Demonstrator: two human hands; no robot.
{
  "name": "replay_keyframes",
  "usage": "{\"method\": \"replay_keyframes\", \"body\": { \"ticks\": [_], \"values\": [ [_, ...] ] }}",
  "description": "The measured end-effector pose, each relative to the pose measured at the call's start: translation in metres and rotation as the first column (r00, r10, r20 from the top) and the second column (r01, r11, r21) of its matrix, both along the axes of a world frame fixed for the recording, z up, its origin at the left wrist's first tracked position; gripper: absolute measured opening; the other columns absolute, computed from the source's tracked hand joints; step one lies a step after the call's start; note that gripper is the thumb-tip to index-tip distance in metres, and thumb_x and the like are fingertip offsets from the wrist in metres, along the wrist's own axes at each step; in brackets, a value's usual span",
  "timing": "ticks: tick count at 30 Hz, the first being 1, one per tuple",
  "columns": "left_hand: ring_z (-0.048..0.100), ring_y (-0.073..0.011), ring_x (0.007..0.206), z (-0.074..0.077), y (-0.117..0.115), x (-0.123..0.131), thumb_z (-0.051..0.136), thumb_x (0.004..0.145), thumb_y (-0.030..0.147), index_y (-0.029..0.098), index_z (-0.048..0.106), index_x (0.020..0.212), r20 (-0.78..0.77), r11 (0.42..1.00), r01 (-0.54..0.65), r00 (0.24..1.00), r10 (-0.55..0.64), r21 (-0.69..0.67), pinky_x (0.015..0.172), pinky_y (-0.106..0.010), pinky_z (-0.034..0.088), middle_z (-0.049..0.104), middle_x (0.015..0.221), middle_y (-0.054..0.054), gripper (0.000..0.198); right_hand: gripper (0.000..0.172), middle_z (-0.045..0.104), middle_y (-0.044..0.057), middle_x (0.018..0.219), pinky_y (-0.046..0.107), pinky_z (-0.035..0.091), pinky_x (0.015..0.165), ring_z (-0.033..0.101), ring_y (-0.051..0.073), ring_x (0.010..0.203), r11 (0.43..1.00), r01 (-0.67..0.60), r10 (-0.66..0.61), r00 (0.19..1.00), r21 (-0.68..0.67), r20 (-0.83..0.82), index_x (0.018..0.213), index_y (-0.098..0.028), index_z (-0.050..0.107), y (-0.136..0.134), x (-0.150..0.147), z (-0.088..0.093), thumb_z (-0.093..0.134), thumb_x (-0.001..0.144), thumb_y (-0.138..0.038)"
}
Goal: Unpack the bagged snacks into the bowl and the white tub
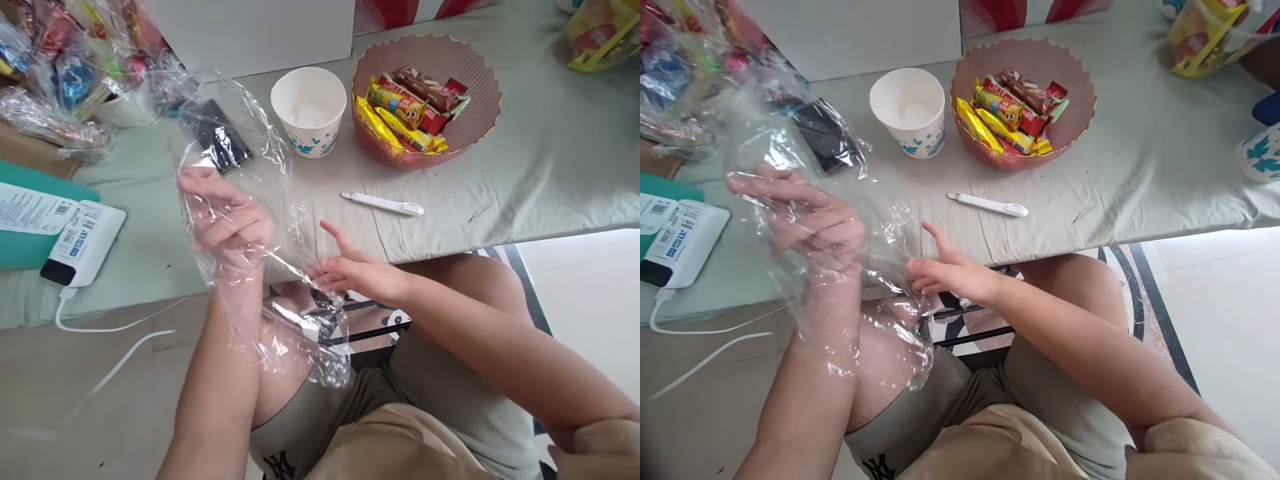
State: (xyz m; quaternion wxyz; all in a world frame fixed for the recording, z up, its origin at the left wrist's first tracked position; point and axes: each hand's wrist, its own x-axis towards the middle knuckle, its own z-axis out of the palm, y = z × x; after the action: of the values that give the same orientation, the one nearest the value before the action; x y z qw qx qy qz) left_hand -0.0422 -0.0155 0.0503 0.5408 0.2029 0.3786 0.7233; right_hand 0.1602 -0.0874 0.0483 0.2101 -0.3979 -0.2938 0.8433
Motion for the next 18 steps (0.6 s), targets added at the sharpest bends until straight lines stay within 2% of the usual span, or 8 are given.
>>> {"method": "replay_keyframes", "body": {
  "ticks": [3, 5, 7, 9, 11, 13, 16, 18],
  "values": [
    [0.012, -0.0027, 0.028, 0.006, -0.001, 0.003, 0.062, 0.098, 0.056, 0.031, 0.07, 0.086, 0.029, 1.0, -0.007, 1.0, 0.007, 0.005, 0.032, -0.031, 0.007, 0.081, 0.083, 0.013, 0.029, 0.118, 0.076, -0.002, 0.091, 0.027, 0.06, 0.062, 0.071, 0.014, 0.07, 0.989, 0.145, -0.136, 0.979, 0.044, -0.152, 0.167, -0.036, 0.006, 0.006, -0.009, -0.009, 0.085, 0.079, -0.037],
    [0.014, -0.0015, 0.029, 0.012, 0.0, -0.002, 0.061, 0.1, 0.049, 0.028, 0.069, 0.085, -0.014, 0.997, 0.055, 0.998, -0.055, -0.053, 0.031, -0.026, 0.009, 0.08, 0.081, 0.011, 0.027, 0.097, 0.071, -0.007, 0.079, 0.023, 0.053, 0.051, 0.064, 0.012, 0.061, 0.925, 0.324, -0.291, 0.94, 0.199, -0.178, 0.158, -0.036, 0.028, 0.011, 0.0, -0.009, 0.085, 0.079, -0.034],
    [0.03, -0.0012, 0.031, 0.016, 0.002, -0.008, 0.062, 0.099, 0.038, 0.024, 0.065, 0.08, -0.076, 0.982, 0.098, 0.991, -0.112, -0.163, 0.032, -0.019, 0.015, 0.077, 0.075, 0.006, 0.024, 0.057, 0.067, -0.007, 0.073, 0.021, 0.05, 0.048, 0.06, 0.01, 0.057, 0.803, 0.458, -0.42, 0.889, 0.381, -0.185, 0.132, -0.034, 0.055, 0.018, 0.017, -0.005, 0.083, 0.082, -0.034],
    [0.047, -0.0036, 0.036, 0.019, 0.004, -0.014, 0.067, 0.092, 0.028, 0.02, 0.063, 0.073, -0.175, 0.96, 0.068, 0.977, -0.119, -0.272, 0.033, -0.015, 0.021, 0.073, 0.064, 0.002, 0.02, 0.026, 0.066, -0.006, 0.073, 0.02, 0.048, 0.047, 0.057, 0.007, 0.053, 0.65, 0.537, -0.526, 0.829, 0.538, -0.192, 0.104, -0.029, 0.066, 0.024, 0.035, -0.001, 0.082, 0.085, -0.035],
    [0.054, -0.0063, 0.036, 0.019, 0.004, -0.018, 0.074, 0.081, 0.027, 0.017, 0.065, 0.066, -0.293, 0.941, 0.01, 0.949, -0.115, -0.338, 0.032, -0.014, 0.024, 0.068, 0.055, -0.001, 0.02, 0.017, 0.066, -0.005, 0.075, 0.02, 0.047, 0.046, 0.055, 0.005, 0.051, 0.511, 0.568, -0.619, 0.764, 0.645, -0.183, 0.09, -0.026, 0.067, 0.029, 0.051, 0.001, 0.081, 0.086, -0.036],
    [0.054, -0.0079, 0.033, 0.019, 0.001, -0.023, 0.081, 0.071, 0.034, 0.015, 0.067, 0.059, -0.385, 0.916, 0.022, 0.903, -0.19, -0.4, 0.03, -0.014, 0.028, 0.064, 0.049, -0.002, 0.027, 0.013, 0.066, -0.005, 0.078, 0.02, 0.046, 0.047, 0.055, 0.005, 0.051, 0.405, 0.585, -0.7, 0.693, 0.703, -0.173, 0.089, -0.027, 0.07, 0.033, 0.063, -0.001, 0.08, 0.088, -0.035],
    [0.054, -0.0099, 0.033, 0.018, -0.006, -0.031, 0.095, 0.052, 0.048, 0.015, 0.072, 0.055, -0.39, 0.891, 0.185, 0.848, -0.358, -0.415, 0.031, -0.017, 0.038, 0.064, 0.046, -0.004, 0.041, 0.008, 0.069, -0.004, 0.088, 0.023, 0.049, 0.051, 0.06, 0.007, 0.057, 0.343, 0.6, -0.747, 0.641, 0.723, -0.177, 0.097, -0.032, 0.075, 0.04, 0.077, -0.006, 0.076, 0.091, -0.036],
    [0.059, -0.0114, 0.038, 0.017, -0.009, -0.036, 0.102, 0.041, 0.049, 0.016, 0.077, 0.059, -0.366, 0.872, 0.32, 0.813, -0.453, -0.37, 0.035, -0.018, 0.046, 0.068, 0.051, -0.005, 0.046, 0.02, 0.071, -0.002, 0.103, 0.026, 0.056, 0.059, 0.067, 0.01, 0.068, 0.376, 0.602, -0.712, 0.674, 0.705, -0.196, 0.107, -0.037, 0.076, 0.043, 0.083, -0.008, 0.079, 0.087, -0.042]
  ]
}}
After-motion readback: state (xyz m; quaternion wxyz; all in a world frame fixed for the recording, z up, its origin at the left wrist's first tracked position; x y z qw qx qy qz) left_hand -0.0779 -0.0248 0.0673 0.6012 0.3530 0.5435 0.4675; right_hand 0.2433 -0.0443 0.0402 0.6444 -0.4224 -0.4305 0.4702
